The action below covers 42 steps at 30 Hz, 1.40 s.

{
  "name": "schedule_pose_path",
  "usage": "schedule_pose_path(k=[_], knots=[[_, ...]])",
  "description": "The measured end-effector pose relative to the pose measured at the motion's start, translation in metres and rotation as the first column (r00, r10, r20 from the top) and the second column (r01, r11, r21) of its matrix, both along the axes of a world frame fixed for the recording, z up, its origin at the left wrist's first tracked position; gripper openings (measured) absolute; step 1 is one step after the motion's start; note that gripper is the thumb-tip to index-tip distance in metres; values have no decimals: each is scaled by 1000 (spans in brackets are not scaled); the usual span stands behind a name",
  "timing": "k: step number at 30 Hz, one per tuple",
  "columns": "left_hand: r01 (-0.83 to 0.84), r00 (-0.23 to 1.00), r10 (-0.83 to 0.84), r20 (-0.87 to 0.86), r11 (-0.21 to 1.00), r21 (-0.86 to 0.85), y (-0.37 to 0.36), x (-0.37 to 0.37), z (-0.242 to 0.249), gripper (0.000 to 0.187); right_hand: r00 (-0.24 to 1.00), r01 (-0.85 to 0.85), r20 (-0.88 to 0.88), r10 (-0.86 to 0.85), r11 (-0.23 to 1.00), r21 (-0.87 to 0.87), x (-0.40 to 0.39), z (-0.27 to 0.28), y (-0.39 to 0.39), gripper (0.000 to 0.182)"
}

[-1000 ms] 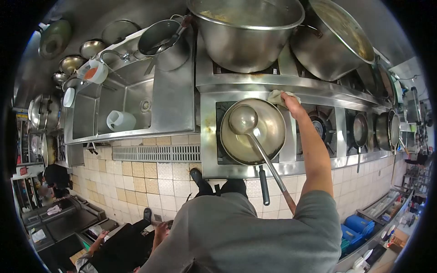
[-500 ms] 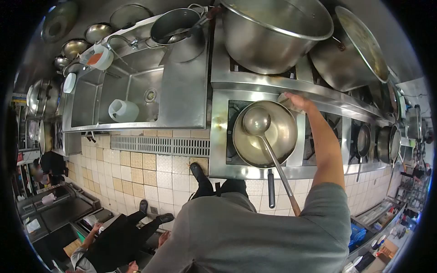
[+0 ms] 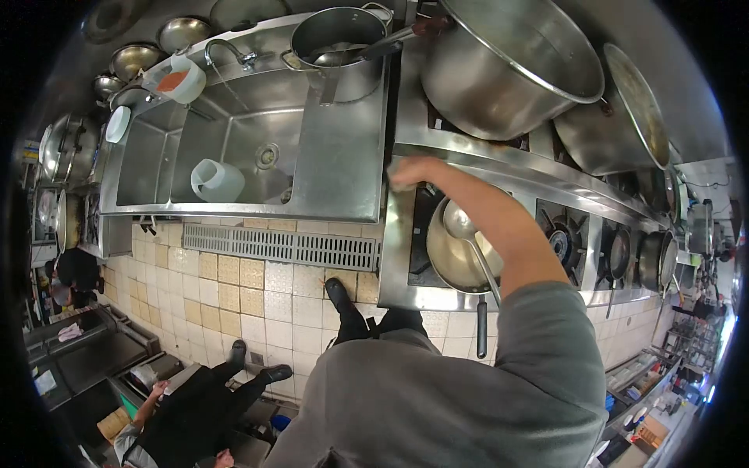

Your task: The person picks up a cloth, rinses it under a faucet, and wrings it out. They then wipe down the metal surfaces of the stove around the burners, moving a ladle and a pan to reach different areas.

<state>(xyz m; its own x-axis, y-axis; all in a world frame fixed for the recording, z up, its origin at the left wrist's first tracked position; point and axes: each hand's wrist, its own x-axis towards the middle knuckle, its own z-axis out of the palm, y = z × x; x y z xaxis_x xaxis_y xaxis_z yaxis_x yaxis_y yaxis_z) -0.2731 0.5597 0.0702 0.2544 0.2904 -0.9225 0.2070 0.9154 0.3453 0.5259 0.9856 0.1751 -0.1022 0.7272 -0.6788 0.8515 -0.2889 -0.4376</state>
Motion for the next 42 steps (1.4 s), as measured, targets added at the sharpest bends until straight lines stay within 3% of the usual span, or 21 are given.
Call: schedule_pose_path(k=[4,9,18,20,22,23,25,26,28,29,31,32,33,34,35,36,37,38,39,40,42], knots=[[39,999,-39,2,998,-40,13,-1,-16,76,954,88,262,-147,970,225,-44,-14,4,34],[156,987,-158,-27,986,-57,56,6,-22,75,874,205,324,-362,880,428,-63,-33,-5,28],[372,899,-399,-180,913,-167,163,90,46,72,951,94,170,-259,765,638,-21,-42,-21,25],[591,802,-572,-174,802,86,144,29,-21,65,949,130,105,-296,673,729,-17,-35,-29,22],[565,824,-551,-135,816,119,144,23,-29,66,601,788,-570,-561,536,303,-11,-34,-37,18],[526,843,-511,-167,848,60,141,28,-14,65,599,788,-577,-555,537,301,-11,-33,-46,18],[425,873,-424,-241,904,-47,152,88,73,63,7,901,-810,-586,355,-249,-7,-7,-60,26],[328,924,-326,-199,944,-22,125,52,18,62,14,899,-815,-580,365,-244,-11,19,-66,26],[121,988,-120,-98,993,7,78,-6,-73,60,394,900,-790,-470,371,229,-25,78,-81,27],[-442,742,531,409,846,-298,55,-30,-74,59,400,896,-792,-461,378,233,-26,95,-80,27],[75,974,-89,208,994,74,63,-12,-33,58,847,525,-423,-322,380,761,-27,116,-84,21],[215,957,-230,177,972,99,70,13,3,57,848,522,-422,-320,375,766,-19,101,-78,21],[362,905,-373,206,928,88,95,69,71,57,970,189,-105,-219,409,893,-4,70,-66,22],[37,940,10,341,991,-131,65,2,-30,56,965,-172,236,-116,402,899,10,46,-52,23],[-331,788,504,352,830,-449,55,-21,-75,55,950,-212,314,-10,716,665,19,36,-39,36],[-510,547,803,235,543,-667,60,-14,-65,55,950,-223,314,0,702,676,15,39,-30,36],[-333,916,384,113,888,-318,64,-14,-82,55,963,-19,178,-202,610,792,3,42,-24,42],[117,961,-159,-224,974,-192,76,-1,-72,55,923,194,9,-384,486,852,-11,39,-27,49],[83,951,-92,-295,996,-45,101,55,31,55,927,111,118,-356,561,820,-21,60,-26,65],[386,878,-358,-317,922,30,101,38,3,55,926,119,115,-359,568,814,-27,55,-23,65],[522,837,-458,-299,831,191,96,14,-30,55,733,-281,591,-337,641,714,-32,47,-16,65]])
